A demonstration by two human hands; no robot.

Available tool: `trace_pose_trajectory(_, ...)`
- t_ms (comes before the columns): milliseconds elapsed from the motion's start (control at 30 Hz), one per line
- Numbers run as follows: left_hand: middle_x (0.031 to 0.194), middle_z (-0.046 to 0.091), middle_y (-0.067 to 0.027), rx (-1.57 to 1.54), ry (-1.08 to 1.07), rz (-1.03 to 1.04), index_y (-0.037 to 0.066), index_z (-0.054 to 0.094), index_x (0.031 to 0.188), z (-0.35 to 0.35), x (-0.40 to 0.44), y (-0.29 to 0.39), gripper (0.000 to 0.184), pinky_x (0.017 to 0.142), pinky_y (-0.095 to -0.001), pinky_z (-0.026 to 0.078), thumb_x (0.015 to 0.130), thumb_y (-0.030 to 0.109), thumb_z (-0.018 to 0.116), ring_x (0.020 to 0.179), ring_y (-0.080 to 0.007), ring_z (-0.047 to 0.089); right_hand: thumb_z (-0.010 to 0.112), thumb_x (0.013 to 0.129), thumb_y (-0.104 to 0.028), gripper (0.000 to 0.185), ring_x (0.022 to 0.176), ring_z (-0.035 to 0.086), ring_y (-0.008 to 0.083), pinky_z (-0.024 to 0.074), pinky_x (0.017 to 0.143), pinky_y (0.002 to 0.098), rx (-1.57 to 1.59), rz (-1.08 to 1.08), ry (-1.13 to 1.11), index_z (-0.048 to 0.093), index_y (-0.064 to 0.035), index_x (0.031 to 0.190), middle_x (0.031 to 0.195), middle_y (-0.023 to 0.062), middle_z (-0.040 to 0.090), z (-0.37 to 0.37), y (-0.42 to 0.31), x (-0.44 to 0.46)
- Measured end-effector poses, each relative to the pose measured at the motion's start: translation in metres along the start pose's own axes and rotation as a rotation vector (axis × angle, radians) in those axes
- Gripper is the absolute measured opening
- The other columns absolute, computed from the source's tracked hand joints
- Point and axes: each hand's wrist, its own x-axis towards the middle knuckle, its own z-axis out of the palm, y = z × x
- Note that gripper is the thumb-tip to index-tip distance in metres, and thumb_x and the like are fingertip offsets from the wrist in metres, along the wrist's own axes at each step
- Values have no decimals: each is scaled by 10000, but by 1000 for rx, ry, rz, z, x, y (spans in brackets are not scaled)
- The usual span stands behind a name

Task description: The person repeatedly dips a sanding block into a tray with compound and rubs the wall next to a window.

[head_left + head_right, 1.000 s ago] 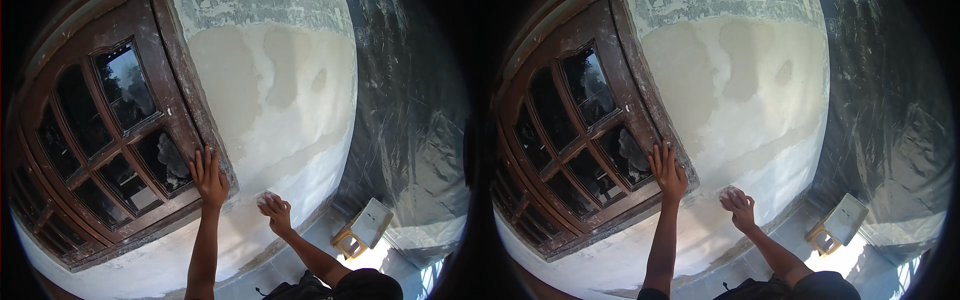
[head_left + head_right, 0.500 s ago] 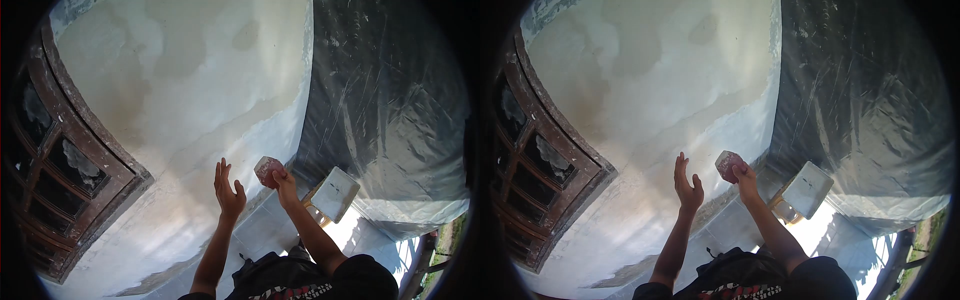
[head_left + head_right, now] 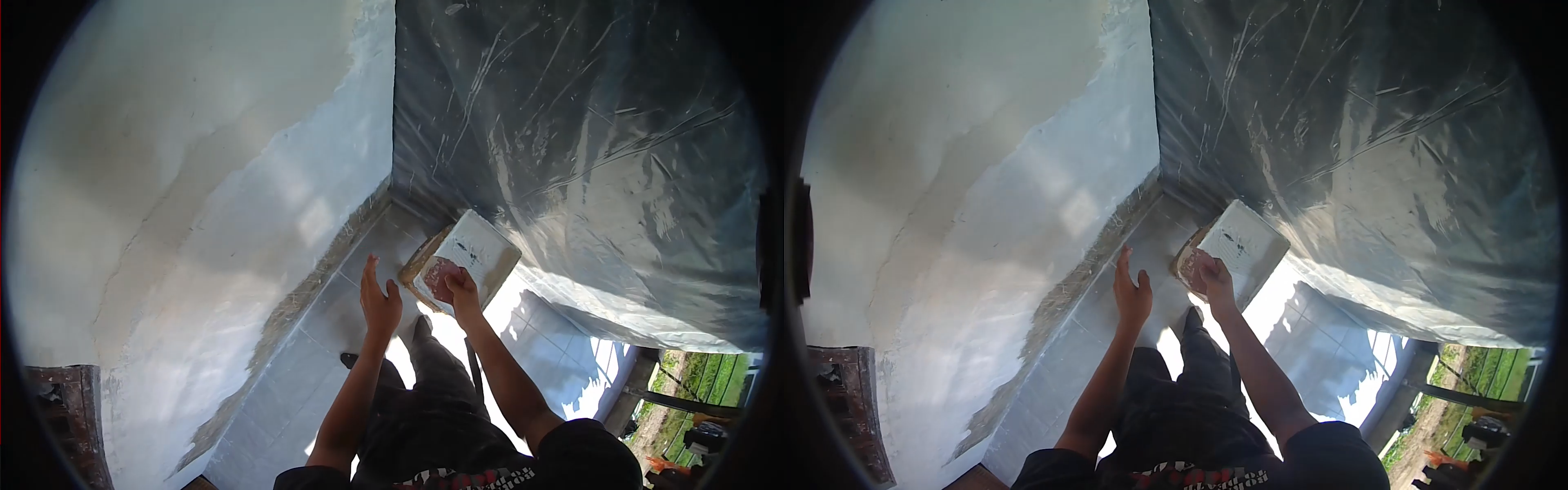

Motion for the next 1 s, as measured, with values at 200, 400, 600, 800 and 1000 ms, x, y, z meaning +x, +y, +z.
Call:
trace_pose_trajectory(200, 1423, 525, -263, 126, -275, -49, -11, 373, 1478, 112, -25, -52, 671, 1122, -522, 379, 840, 2, 579, 1343, -481, 464, 549, 1002, -167, 302, 940, 701, 218, 653, 643, 362, -660, 188, 256, 574, -53, 1281, 1114, 109, 669, -93, 30, 41)
trace_pose_trajectory(400, 1469, 486, -273, 191, -476, -146, -45, 367, 1466, 181, -27, -110, 668, 1143, -559, 344, 839, 44, 577, 1396, -529, 376, 519, 988, -123, 294, 950, 675, 468, 505, 806, 570, -1181, -139, 230, 635, -125, 1258, 1068, 293, 681, -154, 67, 134)
trace_pose_trajectory(600, 1580, 349, -222, 405, -574, -252, 50, 312, 1511, 199, -23, -142, 721, 1182, -650, 215, 861, 153, 605, 1467, -491, 283, 552, 918, -56, 300, 980, 667, 407, 537, 819, 539, -1422, -121, 295, 667, -160, 1176, 1011, 180, 716, -158, 90, 202)
trace_pose_trajectory(800, 1615, 276, -230, 377, -652, -392, 38, 256, 1534, 209, -25, -145, 779, 1187, -669, 190, 857, 160, 622, 1481, -509, 229, 595, 793, -2, 374, 1046, 619, 319, 562, 797, 489, -1658, -345, 235, 643, -176, 1120, 1092, 24, 679, -153, 130, 198)
trace_pose_trajectory(1000, 1597, 247, -301, 166, -539, -285, 23, 193, 1555, 217, -41, -163, 840, 1220, -572, 218, 845, 92, 638, 1465, -554, 204, 576, 809, 17, 344, 995, 617, 305, 535, 779, 498, -1562, -322, 156, 691, -172, 1072, 1079, -19, 713, -140, 100, 181)
